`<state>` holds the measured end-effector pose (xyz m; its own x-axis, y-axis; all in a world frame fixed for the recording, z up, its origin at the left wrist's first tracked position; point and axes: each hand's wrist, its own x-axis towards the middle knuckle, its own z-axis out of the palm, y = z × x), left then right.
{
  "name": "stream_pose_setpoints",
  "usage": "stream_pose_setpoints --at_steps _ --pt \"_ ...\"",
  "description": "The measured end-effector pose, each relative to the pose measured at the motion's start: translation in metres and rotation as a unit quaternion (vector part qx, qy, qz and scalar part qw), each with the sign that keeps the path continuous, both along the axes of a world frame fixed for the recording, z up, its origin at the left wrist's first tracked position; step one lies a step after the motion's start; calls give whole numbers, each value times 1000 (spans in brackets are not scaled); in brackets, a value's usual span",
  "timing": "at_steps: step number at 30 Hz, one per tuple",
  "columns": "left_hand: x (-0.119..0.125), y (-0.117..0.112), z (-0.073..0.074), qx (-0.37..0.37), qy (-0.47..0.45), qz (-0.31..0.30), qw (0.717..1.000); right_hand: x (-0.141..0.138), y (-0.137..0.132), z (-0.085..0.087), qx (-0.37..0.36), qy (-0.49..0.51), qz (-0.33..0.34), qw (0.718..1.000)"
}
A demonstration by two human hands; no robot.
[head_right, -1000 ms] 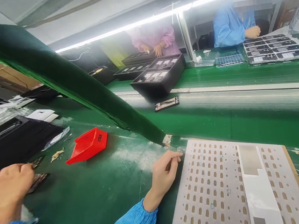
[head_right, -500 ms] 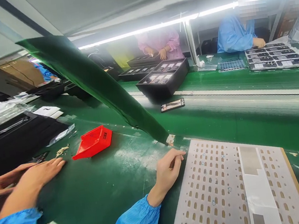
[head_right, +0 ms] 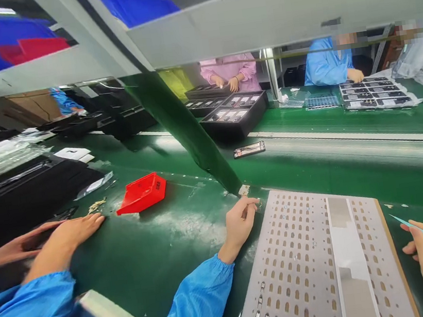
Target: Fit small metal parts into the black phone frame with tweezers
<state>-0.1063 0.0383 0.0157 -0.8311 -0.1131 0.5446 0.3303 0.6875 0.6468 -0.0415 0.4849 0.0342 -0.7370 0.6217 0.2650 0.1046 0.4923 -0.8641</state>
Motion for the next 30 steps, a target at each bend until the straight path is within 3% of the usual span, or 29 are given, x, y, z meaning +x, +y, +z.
stream_pose_setpoints --at_steps 4,13,24,30 --pt "2 2 -2 4 15 31 999 3 3 -2 -42 -3 41 998" --pt "28 0 -2 -9 13 73 997 -2 7 -3 -55 36 80 995" --pt "24 0 7 -25 -8 88 996 -5 6 -6 -53 77 112 989" --pt "17 -9 1 -53 -5 108 993 -5 3 -10 -40 65 124 989"
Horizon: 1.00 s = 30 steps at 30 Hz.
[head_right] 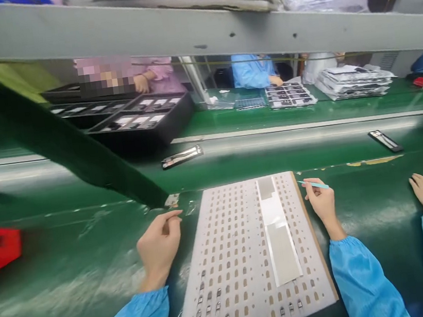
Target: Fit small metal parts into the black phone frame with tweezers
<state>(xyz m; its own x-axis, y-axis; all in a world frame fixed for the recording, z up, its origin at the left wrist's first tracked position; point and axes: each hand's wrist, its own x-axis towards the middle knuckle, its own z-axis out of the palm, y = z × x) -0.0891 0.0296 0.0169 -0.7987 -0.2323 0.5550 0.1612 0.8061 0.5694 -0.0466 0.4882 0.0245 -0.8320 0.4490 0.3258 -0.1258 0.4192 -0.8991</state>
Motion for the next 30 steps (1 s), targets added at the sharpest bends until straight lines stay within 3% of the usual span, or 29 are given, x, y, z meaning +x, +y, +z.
stream_pose_setpoints --at_steps 6,10,12,14,19,22,25,30 --pt "4 0 -2 5 1 -17 1000 5 -1 3 -1 1 1 1000" --pt "-7 14 12 -24 2 -110 994 5 2 1 -3 3 -1 1000" --pt "-33 23 25 -79 -35 -162 983 3 5 -1 12 -1 -6 1000" --pt "-73 29 39 -156 -122 -173 965 2 6 -3 29 -6 -9 1000" --pt "-199 23 63 -219 -252 -125 934 5 1 -3 48 -10 -14 999" --pt "-255 11 68 -237 -314 -84 915 5 -2 -2 48 -11 -10 999" --pt "-283 -4 70 -248 -349 -68 901 5 -3 -2 42 -15 -8 999" --pt "-293 -23 73 -260 -363 -78 891 5 -3 -4 44 -28 -12 999"
